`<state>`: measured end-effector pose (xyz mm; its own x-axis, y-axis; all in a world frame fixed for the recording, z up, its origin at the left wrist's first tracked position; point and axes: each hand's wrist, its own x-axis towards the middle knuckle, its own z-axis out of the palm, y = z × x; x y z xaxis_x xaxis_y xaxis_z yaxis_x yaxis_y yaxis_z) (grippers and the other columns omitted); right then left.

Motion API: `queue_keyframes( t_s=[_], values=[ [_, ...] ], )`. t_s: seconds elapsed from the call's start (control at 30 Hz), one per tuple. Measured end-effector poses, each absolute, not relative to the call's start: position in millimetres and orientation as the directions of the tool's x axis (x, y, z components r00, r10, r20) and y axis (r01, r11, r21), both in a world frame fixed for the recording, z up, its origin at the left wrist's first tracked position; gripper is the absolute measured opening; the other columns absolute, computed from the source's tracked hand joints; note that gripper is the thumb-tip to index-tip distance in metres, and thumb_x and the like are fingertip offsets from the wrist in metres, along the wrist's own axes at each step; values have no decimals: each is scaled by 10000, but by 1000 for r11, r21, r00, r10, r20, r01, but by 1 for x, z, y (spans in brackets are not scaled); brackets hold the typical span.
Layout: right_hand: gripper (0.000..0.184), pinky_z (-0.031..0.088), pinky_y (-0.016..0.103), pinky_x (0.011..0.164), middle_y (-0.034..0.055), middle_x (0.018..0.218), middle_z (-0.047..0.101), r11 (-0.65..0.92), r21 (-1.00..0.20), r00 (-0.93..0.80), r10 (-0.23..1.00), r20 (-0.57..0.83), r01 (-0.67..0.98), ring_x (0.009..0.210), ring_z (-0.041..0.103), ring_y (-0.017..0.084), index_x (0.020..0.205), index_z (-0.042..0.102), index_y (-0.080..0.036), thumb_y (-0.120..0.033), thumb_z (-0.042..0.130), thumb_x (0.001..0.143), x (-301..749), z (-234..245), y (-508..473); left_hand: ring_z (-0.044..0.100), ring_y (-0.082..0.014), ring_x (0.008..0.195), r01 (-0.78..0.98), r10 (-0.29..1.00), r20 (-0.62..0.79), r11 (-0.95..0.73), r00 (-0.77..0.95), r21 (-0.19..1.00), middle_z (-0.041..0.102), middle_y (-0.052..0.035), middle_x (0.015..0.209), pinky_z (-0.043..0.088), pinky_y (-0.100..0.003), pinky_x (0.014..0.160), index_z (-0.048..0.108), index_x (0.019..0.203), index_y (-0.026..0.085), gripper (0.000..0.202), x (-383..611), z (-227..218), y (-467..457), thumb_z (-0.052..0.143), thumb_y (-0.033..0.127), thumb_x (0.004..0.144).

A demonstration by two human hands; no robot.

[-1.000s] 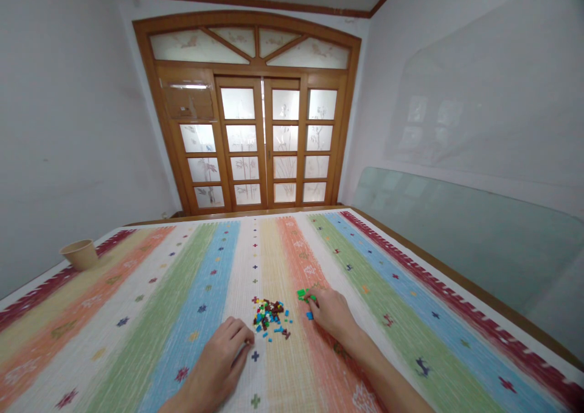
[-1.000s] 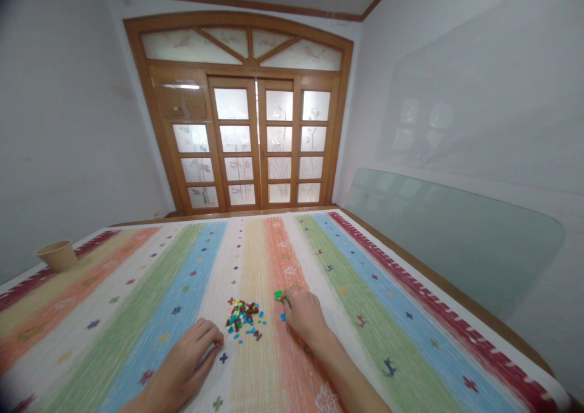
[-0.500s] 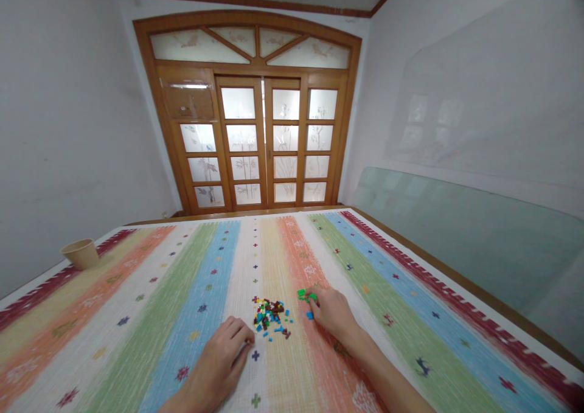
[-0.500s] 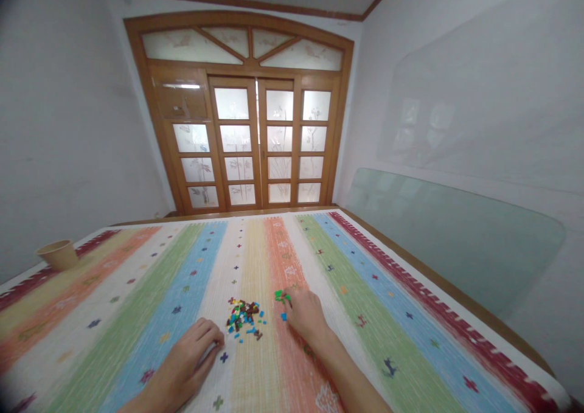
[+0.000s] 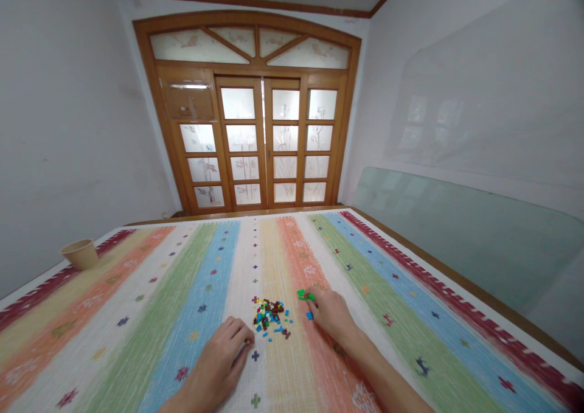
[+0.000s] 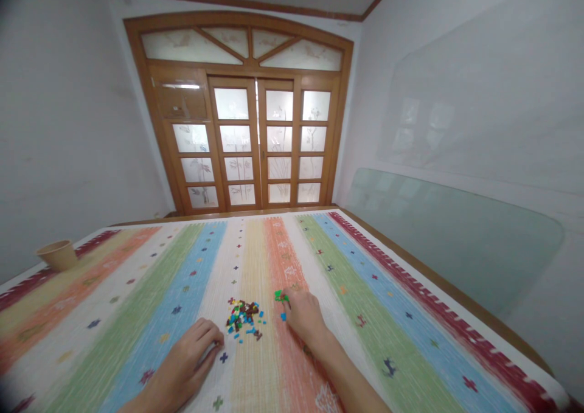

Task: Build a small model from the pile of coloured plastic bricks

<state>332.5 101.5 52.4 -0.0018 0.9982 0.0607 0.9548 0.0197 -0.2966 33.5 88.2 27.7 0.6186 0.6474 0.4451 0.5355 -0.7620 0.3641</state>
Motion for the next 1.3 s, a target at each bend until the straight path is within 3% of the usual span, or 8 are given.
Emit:
queue_keyframes(
  t_s=[0.57, 1.3],
  values=[
    [349, 488, 292, 923, 53, 1208, 787, 46, -333, -27, 998, 62, 942, 1153, 712, 245, 1263, 743, -254, -208, 513, 1003, 327, 57, 99, 654, -226, 860, 527, 641, 471, -767, 606, 367, 680, -51, 919, 526, -328, 762, 597, 922, 234, 178, 35, 29, 87, 486, 125, 1008],
    [343, 487, 294, 896, 78, 1148, 798, 28, -293, -14, 999, 51, 956, 1106, 725, 241, 1219, 765, -254, -236, 497, 1006, 329, 57, 100, 655, -225, 856, 519, 634, 482, -773, 605, 366, 683, -43, 918, 520, -320, 767, 597, 929, 239, 180, 34, 29, 87, 497, 113, 1008]
  ],
)
